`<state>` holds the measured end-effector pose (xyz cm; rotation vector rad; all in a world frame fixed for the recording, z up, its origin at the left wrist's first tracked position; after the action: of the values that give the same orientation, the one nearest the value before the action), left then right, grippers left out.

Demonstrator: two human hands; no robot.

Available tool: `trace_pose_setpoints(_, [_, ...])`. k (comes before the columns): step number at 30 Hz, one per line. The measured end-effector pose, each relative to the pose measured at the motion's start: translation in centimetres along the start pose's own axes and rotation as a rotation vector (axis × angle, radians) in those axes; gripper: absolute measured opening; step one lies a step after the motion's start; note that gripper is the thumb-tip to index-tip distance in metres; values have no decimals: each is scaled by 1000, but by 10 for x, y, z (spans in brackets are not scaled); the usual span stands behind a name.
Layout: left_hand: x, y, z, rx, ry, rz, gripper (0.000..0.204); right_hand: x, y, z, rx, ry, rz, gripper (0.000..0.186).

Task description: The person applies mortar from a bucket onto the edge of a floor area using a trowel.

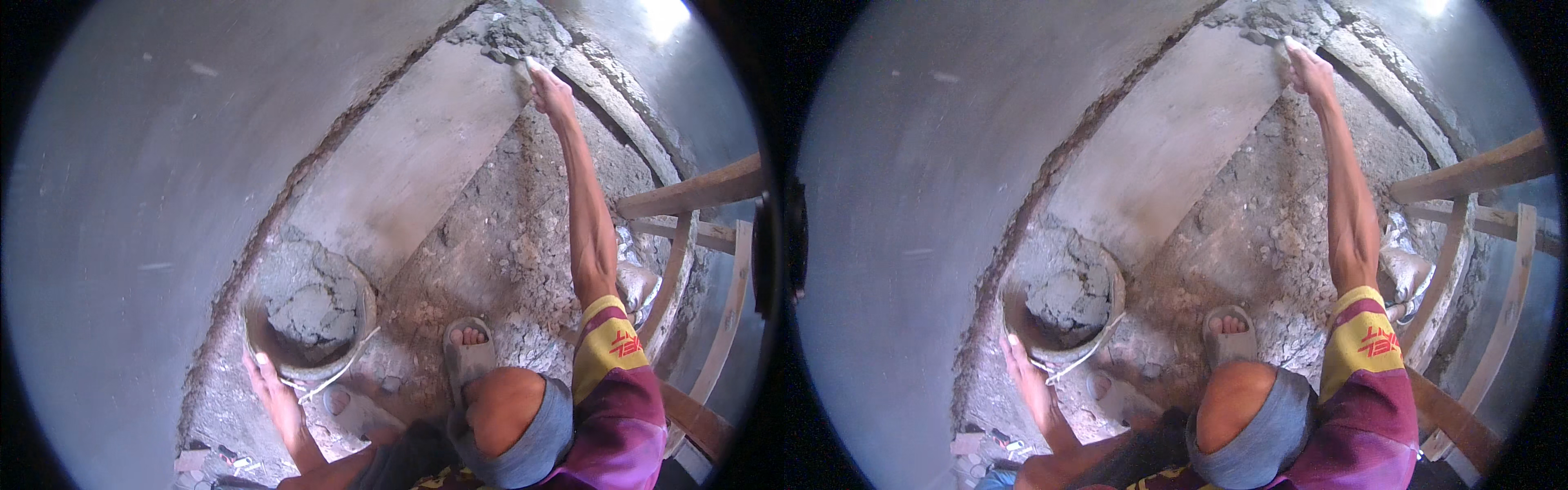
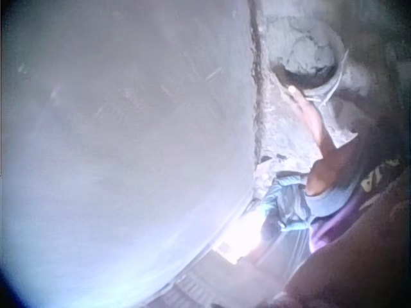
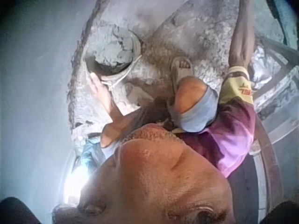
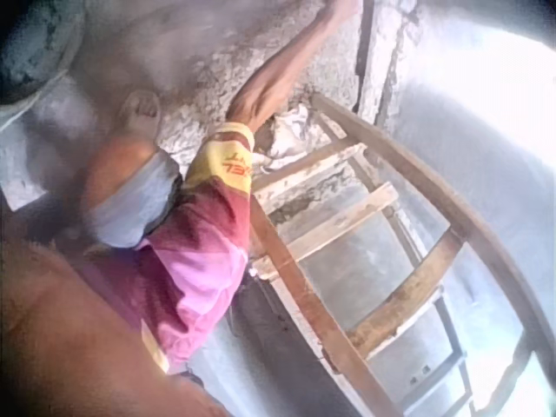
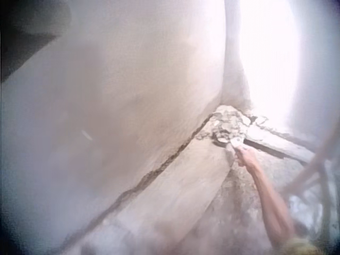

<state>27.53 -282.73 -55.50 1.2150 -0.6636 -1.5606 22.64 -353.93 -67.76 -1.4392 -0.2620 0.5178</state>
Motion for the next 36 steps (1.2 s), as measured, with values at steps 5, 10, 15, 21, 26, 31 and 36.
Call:
trace_pose_setpoints(5, [2, 7, -3, 4, -35, -61, 78, 19, -29, 114, 10, -135, 221, 52])
trace_pose_setpoints(10, [7, 6, -14, 263, -152, 5, 59, 67, -74, 260, -127, -434, 375, 48])
trace_pose_setpoints(15, [4, 14, -11, 142, -190, 77, 69, 144, -64, 356, -472, -701, 432, 47])
trace_pose_setpoints(21, [-10, -11, -13, -4, -121, 103, 72, 109, -70, 287, 196, -328, 116, 48])
trace_pose_setpoints(26, [6, -2, -3, 47, -103, 85, 77, 6, -36, 176, 214, 65, -204, 37])
trace_pose_setpoints(31, [-5, -11, -16, 58, -136, 114, 80, -16, -16, 100, 296, -51, -263, 31])
trace_pose_setpoints(36, [4, -1, -9, 15, -18, 33, 78, 32, -12, -5, 258, -37, -399, 20])
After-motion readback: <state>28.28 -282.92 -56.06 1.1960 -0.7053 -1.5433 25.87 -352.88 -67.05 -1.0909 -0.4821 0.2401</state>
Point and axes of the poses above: each hand's wrist, its own z-axis away from the middle knuckle, its own x-axis out of the palm, y = z × x, the point moved 1 cm from there along -z, towards the middle knuckle, and after that the axes turned 6 degrees about z, right-handed, at the moved point
